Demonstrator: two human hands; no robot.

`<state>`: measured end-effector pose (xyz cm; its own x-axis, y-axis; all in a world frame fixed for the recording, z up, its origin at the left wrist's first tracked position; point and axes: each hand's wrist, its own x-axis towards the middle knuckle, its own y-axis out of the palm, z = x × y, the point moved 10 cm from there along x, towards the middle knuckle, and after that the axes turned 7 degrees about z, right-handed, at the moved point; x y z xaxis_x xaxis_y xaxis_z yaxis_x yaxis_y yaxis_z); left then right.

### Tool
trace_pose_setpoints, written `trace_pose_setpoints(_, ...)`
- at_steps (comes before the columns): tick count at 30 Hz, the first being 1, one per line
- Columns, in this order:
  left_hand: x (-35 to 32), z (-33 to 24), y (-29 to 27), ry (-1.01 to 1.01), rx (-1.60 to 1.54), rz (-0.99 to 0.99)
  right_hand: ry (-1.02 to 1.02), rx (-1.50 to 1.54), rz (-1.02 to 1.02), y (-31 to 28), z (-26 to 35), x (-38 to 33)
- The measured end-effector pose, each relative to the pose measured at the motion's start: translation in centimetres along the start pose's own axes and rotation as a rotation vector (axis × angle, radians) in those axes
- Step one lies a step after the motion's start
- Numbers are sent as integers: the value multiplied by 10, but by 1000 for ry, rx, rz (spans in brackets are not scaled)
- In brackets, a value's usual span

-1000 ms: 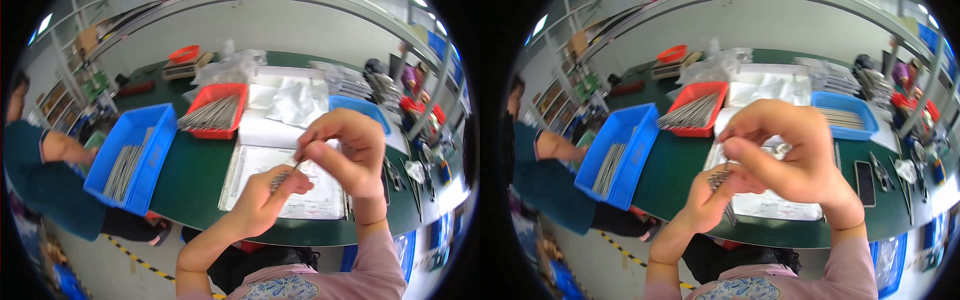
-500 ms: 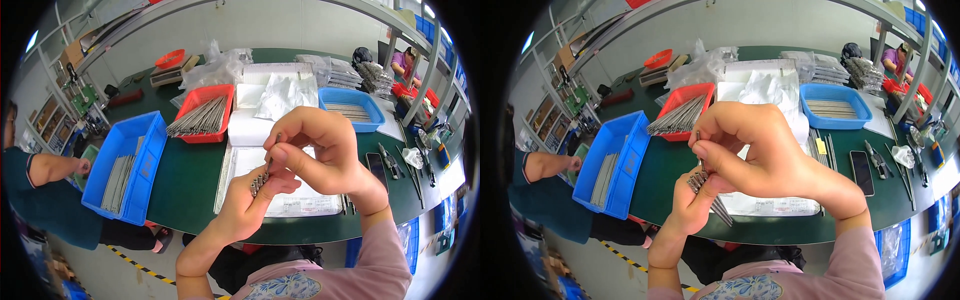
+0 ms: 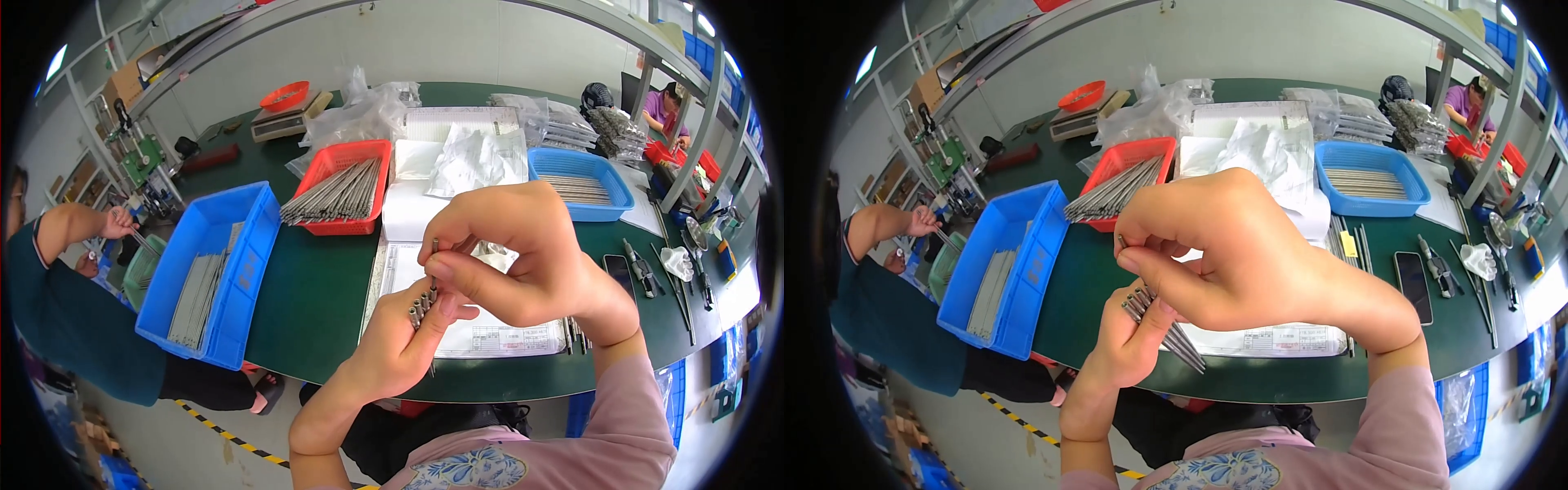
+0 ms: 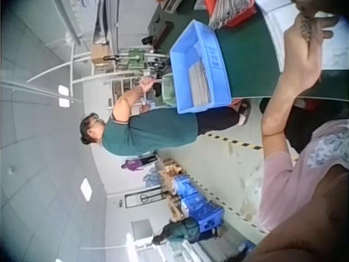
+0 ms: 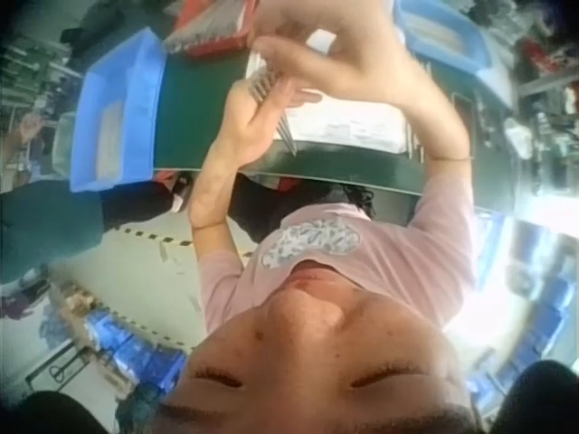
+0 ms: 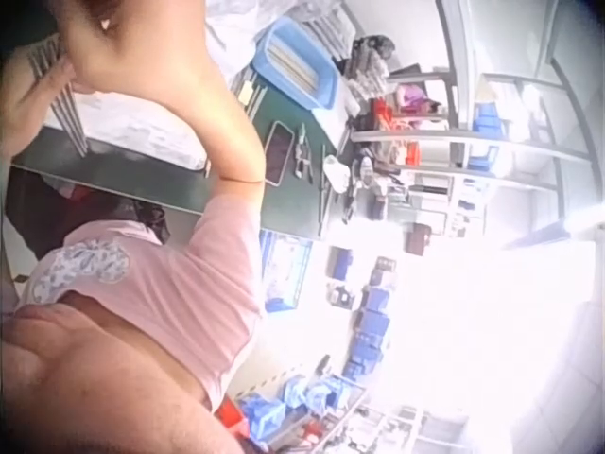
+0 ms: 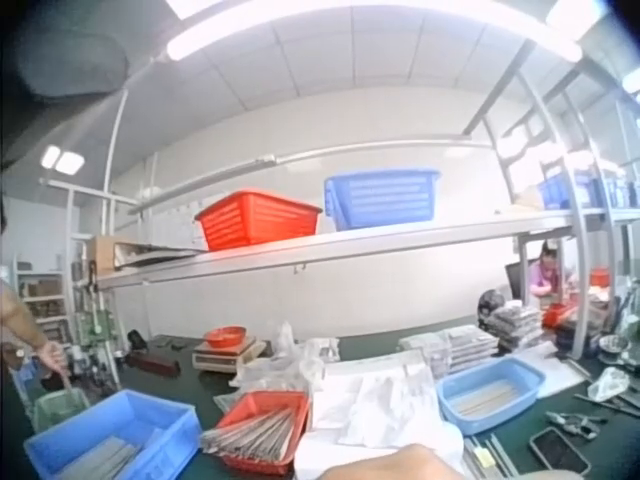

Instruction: Assembling small metal hardware components by sliding rings onto tubes and sorting them at a workstation.

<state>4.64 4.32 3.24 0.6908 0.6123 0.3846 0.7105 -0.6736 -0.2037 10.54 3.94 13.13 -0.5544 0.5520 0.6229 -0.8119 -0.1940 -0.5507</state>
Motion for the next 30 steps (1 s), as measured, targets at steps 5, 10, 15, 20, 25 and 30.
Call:
trace_pose_setpoints(5,0,-6,-3,25,-17,-18,-147,-119,-36,0,13,4)
trace_pose_setpoints(10,-2,-3,-9,6,52,-33,-152,-118,-24,3,8,4)
trace_pose_setpoints(15,-7,-14,-19,96,200,-231,-10,27,-6,-1,-6,2)
trace_pose_setpoints(20,-5,-16,-16,76,230,-187,-134,-106,12,-2,5,1)
trace_pose_setpoints(25,-4,-20,-10,89,372,-145,-168,-98,-22,0,6,-2)
trace_pose_setpoints(30,-3,-10,-7,18,275,-86,-159,-36,-48,-1,6,-9)
